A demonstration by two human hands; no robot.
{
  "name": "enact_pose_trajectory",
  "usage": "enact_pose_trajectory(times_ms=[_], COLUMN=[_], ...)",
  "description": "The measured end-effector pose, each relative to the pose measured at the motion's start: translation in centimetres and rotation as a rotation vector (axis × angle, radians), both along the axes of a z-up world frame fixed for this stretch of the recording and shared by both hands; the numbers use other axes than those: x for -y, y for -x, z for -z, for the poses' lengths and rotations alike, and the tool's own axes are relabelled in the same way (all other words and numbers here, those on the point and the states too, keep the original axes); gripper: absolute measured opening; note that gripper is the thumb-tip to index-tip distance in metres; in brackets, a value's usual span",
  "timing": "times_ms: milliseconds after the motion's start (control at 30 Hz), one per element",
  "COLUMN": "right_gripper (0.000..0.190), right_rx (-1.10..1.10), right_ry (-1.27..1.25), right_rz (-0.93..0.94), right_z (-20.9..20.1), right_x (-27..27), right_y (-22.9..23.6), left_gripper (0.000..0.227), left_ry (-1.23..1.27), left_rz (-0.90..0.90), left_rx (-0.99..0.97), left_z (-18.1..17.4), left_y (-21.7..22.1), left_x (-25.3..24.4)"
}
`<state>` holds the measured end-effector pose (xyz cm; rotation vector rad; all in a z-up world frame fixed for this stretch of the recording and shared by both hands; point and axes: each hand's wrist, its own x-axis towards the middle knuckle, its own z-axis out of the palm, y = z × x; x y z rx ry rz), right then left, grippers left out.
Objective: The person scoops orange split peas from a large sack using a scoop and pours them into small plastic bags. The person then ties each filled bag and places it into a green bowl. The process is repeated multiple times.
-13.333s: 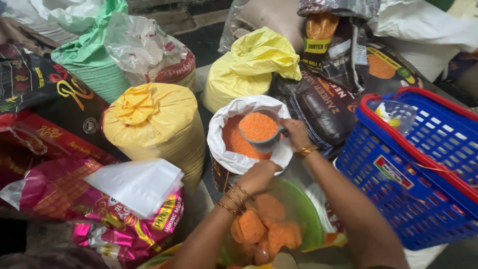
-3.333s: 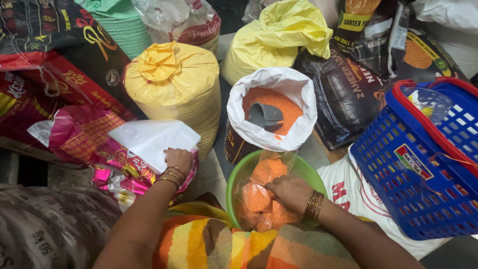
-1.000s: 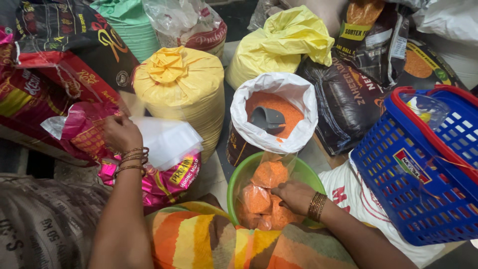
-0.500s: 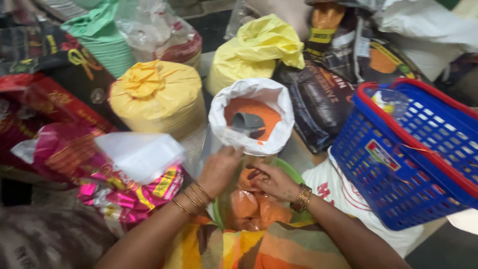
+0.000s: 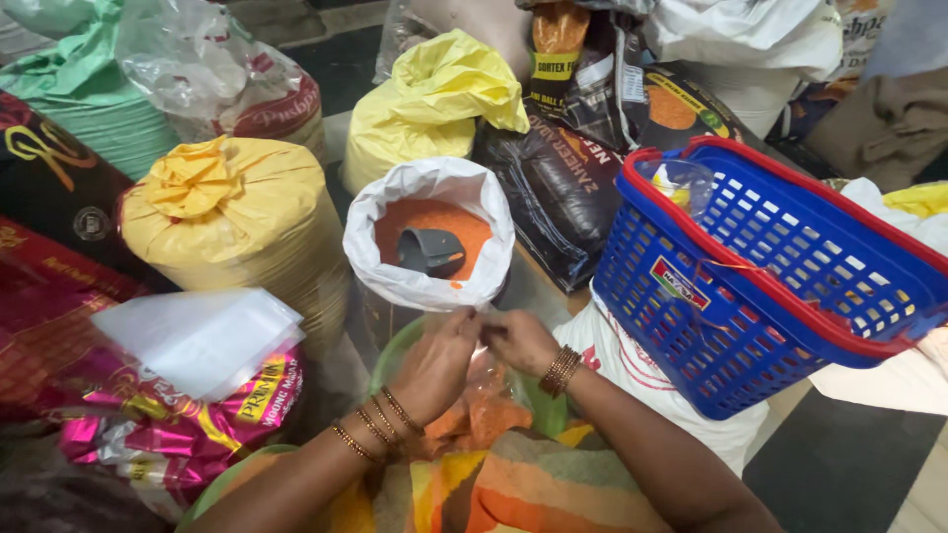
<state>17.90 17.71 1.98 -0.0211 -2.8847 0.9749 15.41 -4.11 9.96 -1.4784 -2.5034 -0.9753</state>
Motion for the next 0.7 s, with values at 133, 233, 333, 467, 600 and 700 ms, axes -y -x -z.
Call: enact_pose_trajectory(times_ms=[133,233,333,467,600,700], right_gripper=[0.014,0.015,0.016,0.014,0.016,0.018], right_rx=[-0.232,-0.236,-0.304,-0.228,0.010,0.141], right_ry=[-0.263,-0.287,-0.408,-0.431,-0.328,-0.373], right_rz=[0.173,0.006,-0.280,-0.415,-0.425,-0.368], right_z=[-1.4,-1.4,-0.7,-1.0,-2.2,-2.3], right_x=[-1.4,-1.0,0.5,2.3,1.7,0.2], right_y=[-0.3,-1.3,-2.6,-3.7,-1.9,2.1], left_gripper=[0.064,0.066,0.057,0.017,0.015,0.043], left_ry=[0.159,0.335,0.298,0.302,0.411,-0.005], left_rz=[-0.073,-0.112,-0.096,-0.051,-0.079,-0.049], left_rx=[-0.054,-0.051,-0.133,-0.169,-0.042,-0.021], left_z=[0.1,0.9,2.8,5.2,6.1,5.5], left_y=[0.5,0.7,0.7,1.3,2.4,3.7], left_x=[0.5,0.7,0.6,1.1,1.8,2.6])
